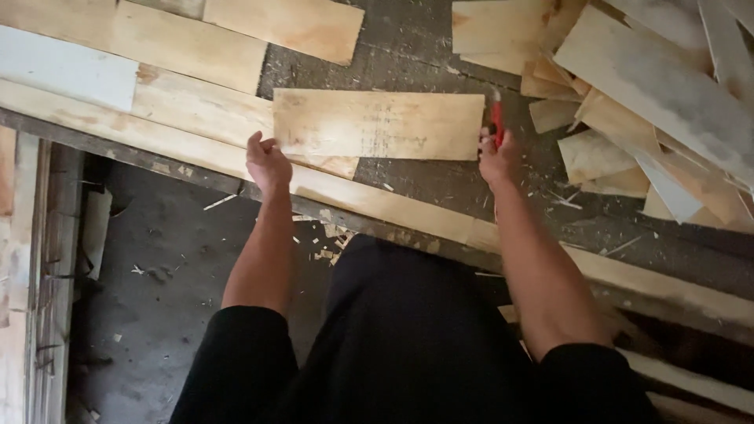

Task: Cutting thin wood strips to size and fitting them into a patterned surface using a utility knife.

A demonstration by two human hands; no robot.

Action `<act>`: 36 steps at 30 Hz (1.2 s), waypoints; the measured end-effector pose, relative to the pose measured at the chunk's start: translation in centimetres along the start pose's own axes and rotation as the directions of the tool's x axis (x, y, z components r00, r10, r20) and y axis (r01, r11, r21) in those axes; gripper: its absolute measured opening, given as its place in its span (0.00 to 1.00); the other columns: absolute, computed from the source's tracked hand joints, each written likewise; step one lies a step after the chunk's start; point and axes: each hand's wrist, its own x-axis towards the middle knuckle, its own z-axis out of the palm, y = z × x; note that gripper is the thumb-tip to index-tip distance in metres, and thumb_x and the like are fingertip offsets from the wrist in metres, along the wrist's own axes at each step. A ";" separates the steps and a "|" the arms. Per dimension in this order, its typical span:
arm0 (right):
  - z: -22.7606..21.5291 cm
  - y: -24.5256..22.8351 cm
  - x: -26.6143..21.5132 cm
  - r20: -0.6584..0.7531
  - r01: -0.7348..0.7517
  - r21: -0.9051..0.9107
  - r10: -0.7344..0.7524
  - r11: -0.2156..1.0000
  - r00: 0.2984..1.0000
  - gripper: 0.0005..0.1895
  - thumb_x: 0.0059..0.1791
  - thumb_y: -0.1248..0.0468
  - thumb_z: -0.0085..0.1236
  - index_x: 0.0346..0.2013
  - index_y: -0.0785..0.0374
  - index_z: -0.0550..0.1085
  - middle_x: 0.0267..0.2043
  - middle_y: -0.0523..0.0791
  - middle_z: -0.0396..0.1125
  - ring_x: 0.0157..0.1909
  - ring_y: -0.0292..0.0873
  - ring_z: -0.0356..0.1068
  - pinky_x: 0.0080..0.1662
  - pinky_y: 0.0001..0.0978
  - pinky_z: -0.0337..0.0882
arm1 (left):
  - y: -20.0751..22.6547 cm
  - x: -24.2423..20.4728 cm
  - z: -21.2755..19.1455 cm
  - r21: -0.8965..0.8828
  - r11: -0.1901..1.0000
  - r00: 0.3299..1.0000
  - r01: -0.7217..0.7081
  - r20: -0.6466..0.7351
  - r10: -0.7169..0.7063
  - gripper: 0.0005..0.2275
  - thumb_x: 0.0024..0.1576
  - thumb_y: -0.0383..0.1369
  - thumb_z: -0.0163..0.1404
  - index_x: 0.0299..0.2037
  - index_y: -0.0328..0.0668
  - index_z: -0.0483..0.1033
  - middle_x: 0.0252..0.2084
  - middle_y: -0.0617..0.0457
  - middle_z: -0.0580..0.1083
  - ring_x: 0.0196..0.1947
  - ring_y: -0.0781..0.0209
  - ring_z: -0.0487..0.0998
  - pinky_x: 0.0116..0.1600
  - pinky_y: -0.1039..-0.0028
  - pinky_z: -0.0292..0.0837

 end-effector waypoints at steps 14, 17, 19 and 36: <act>-11.0 4.1 -5.6 -0.410 -0.040 0.113 0.083 0.993 0.908 0.13 0.58 0.54 0.54 0.47 0.60 0.77 0.40 0.45 0.73 0.40 0.43 0.71 0.40 0.41 0.71 | 9.7 -6.3 -1.2 -0.063 0.996 0.946 0.055 0.324 -0.032 0.14 0.58 0.23 0.54 0.54 0.35 0.75 0.44 0.48 0.81 0.39 0.63 0.83 0.42 0.74 0.83; -14.9 9.9 -7.3 -0.433 -0.103 0.092 0.133 0.990 0.892 0.11 0.57 0.58 0.54 0.49 0.60 0.76 0.42 0.45 0.73 0.40 0.42 0.70 0.40 0.42 0.69 | 10.7 -8.7 0.1 -0.052 0.998 0.874 0.038 0.486 -0.008 0.13 0.58 0.26 0.55 0.53 0.38 0.77 0.42 0.49 0.81 0.34 0.63 0.82 0.37 0.73 0.82; -16.6 13.5 -7.9 -0.460 -0.094 -0.231 -0.023 0.968 0.888 0.11 0.53 0.66 0.56 0.50 0.61 0.74 0.44 0.45 0.75 0.41 0.42 0.74 0.42 0.41 0.72 | 10.3 -9.9 1.5 -0.012 1.000 0.837 0.007 0.547 0.001 0.13 0.59 0.27 0.55 0.55 0.39 0.77 0.41 0.50 0.81 0.30 0.63 0.82 0.33 0.70 0.81; -15.0 15.1 -8.7 -0.382 -0.332 -0.118 0.266 0.936 0.885 0.15 0.57 0.63 0.56 0.56 0.66 0.70 0.45 0.52 0.71 0.42 0.50 0.71 0.44 0.44 0.70 | 6.7 -10.0 5.8 -0.002 0.969 0.902 -0.248 0.364 0.232 0.08 0.57 0.28 0.52 0.43 0.41 0.81 0.32 0.45 0.81 0.33 0.51 0.84 0.38 0.62 0.78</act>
